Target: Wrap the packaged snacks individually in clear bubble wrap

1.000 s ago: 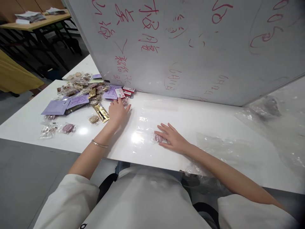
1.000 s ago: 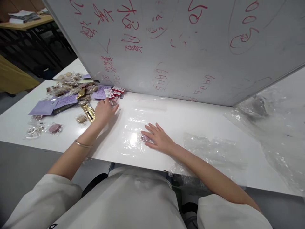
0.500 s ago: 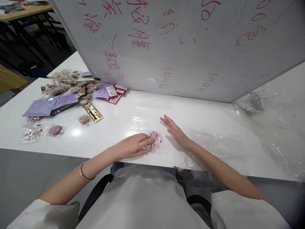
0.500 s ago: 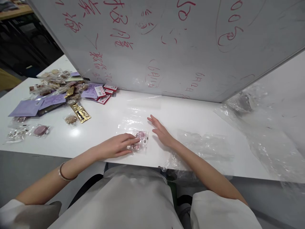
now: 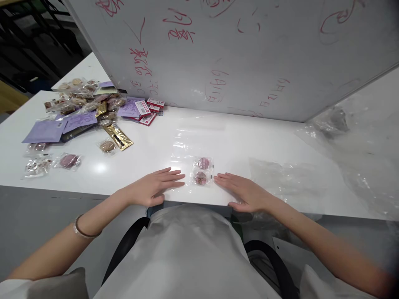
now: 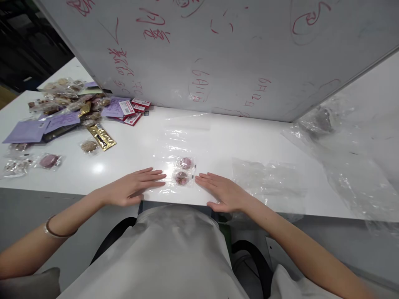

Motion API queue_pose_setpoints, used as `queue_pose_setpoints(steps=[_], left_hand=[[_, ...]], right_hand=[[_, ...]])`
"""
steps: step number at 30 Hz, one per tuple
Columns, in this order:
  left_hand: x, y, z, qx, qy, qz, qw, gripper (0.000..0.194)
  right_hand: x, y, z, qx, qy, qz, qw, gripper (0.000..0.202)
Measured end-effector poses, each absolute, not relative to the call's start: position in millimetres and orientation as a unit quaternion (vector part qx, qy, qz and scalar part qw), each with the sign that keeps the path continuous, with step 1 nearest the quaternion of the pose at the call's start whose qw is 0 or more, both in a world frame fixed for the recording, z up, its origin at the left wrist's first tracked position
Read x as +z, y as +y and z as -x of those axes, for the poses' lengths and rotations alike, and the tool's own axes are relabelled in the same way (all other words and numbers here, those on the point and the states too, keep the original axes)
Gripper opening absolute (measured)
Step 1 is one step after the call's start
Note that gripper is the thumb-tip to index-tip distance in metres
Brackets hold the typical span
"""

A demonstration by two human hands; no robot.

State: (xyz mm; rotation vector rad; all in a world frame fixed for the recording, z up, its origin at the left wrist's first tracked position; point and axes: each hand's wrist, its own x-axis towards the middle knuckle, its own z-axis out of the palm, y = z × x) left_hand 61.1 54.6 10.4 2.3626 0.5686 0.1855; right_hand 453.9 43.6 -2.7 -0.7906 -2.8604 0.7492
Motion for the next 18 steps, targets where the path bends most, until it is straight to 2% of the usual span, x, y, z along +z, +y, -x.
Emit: queue_pose_setpoints(steps=[5, 9, 11, 14, 18], left_hand=[[11.9, 64.9, -51.5, 0.049, 0.257, -0.899, 0.352, 0.062], [9.9, 78.2, -56.0, 0.079, 0.276, -0.882, 0.374, 0.045], [7.5, 83.1, -61.1, 0.108, 0.297, -0.875, 0.366, 0.036], [4.1, 85.7, -70.3, 0.149, 0.337, -0.865, 0.340, 0.029], [0.7, 84.7, -82.4, 0.217, 0.442, -0.801, 0.341, 0.034]], right_hand=[[7.5, 51.1, -458.4, 0.280, -0.907, 0.315, 0.025, 0.066], [13.5, 59.4, -457.5, 0.290, -0.896, 0.337, 0.011, 0.059], [15.3, 63.1, -457.7, 0.302, -0.892, 0.337, 0.006, 0.061], [17.6, 66.1, -462.3, 0.325, -0.878, 0.351, -0.021, 0.076], [21.3, 64.7, -473.6, 0.376, -0.836, 0.395, -0.056, 0.085]])
